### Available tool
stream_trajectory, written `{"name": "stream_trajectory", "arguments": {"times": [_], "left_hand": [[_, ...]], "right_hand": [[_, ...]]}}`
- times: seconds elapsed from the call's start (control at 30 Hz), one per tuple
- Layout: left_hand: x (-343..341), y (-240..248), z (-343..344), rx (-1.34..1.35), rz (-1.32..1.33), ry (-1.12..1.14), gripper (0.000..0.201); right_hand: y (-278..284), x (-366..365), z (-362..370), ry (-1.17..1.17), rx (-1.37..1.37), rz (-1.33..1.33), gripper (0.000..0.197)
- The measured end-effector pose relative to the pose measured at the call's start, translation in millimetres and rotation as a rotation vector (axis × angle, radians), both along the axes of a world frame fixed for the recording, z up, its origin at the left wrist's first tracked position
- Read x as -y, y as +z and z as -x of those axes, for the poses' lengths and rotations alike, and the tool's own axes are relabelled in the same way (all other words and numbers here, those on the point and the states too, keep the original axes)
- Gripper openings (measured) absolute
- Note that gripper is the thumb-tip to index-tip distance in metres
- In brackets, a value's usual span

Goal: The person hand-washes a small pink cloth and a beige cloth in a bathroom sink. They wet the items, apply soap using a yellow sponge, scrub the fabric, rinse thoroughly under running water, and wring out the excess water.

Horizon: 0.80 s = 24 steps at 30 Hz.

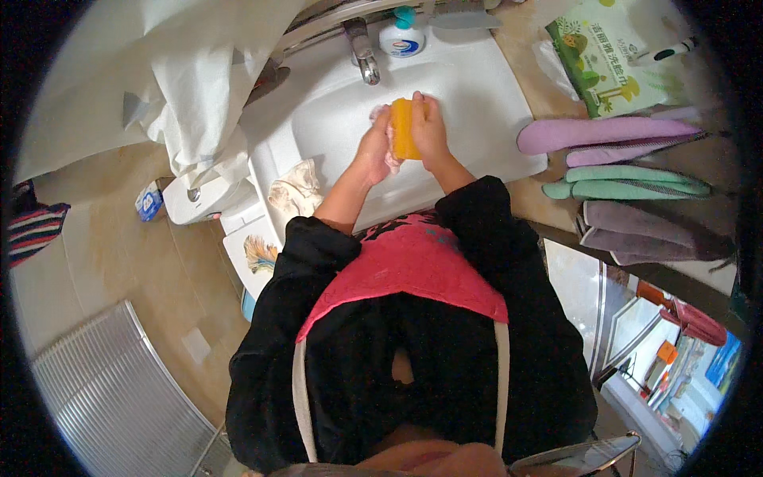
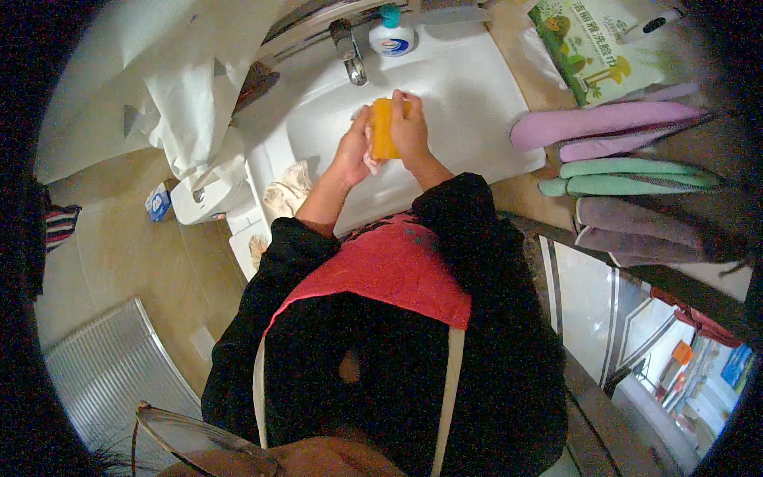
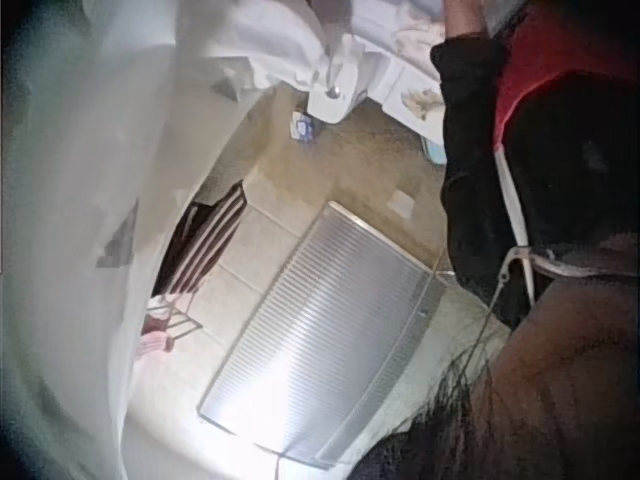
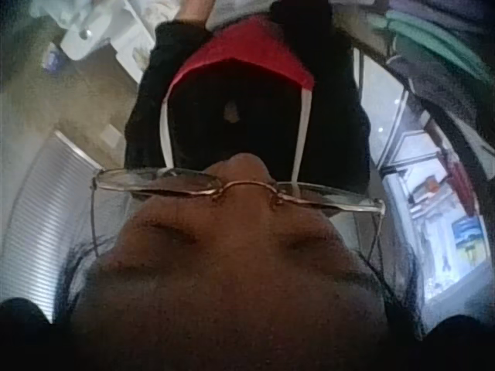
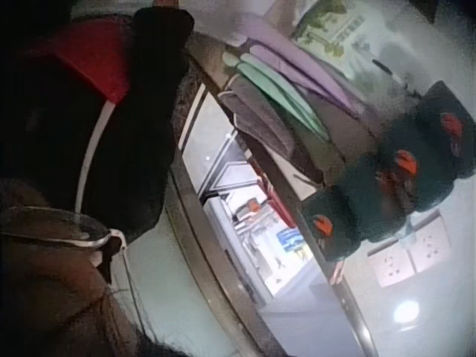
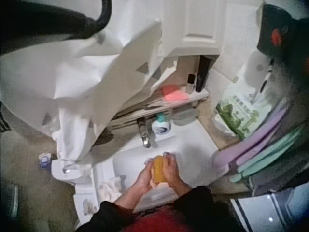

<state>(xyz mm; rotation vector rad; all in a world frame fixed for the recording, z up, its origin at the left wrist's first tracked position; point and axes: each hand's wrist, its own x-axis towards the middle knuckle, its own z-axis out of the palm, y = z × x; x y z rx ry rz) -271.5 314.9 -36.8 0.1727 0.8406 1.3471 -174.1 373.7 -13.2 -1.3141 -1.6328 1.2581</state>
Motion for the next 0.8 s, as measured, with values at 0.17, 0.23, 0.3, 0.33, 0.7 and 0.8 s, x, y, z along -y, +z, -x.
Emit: {"name": "stream_trajectory", "arguments": {"times": [0.17, 0.23, 0.3, 0.33, 0.7, 0.8], "left_hand": [[6.2, 13.0, -14.6, 0.1, -0.063, 0.142, 0.048], [12.6, 23.3, -18.0, 0.036, -0.066, 0.134, 0.049], [13.8, 24.5, -21.1, 0.101, -0.033, 0.125, 0.046], [11.9, 26.0, -22.6, 0.135, -0.022, 0.116, 0.045], [10.6, 94.6, -18.1, -0.281, -0.068, 0.004, 0.052], [1.8, 31.1, -15.2, -0.843, 0.021, -0.053, 0.053]], "right_hand": [[20.3, 19.7, -0.3, 0.238, 0.198, -0.46, 0.058], [37.8, 18.7, -3.0, 0.308, 0.313, -0.789, 0.055], [23.2, 9.9, 2.0, 0.337, 0.184, -0.417, 0.051], [14.5, 1.3, 4.6, 0.344, 0.123, -0.235, 0.049], [-63.0, -24.4, -39.3, 0.24, -1.156, 1.105, 0.047], [-62.3, -13.9, -22.3, 0.381, -1.223, 1.088, 0.05]]}}
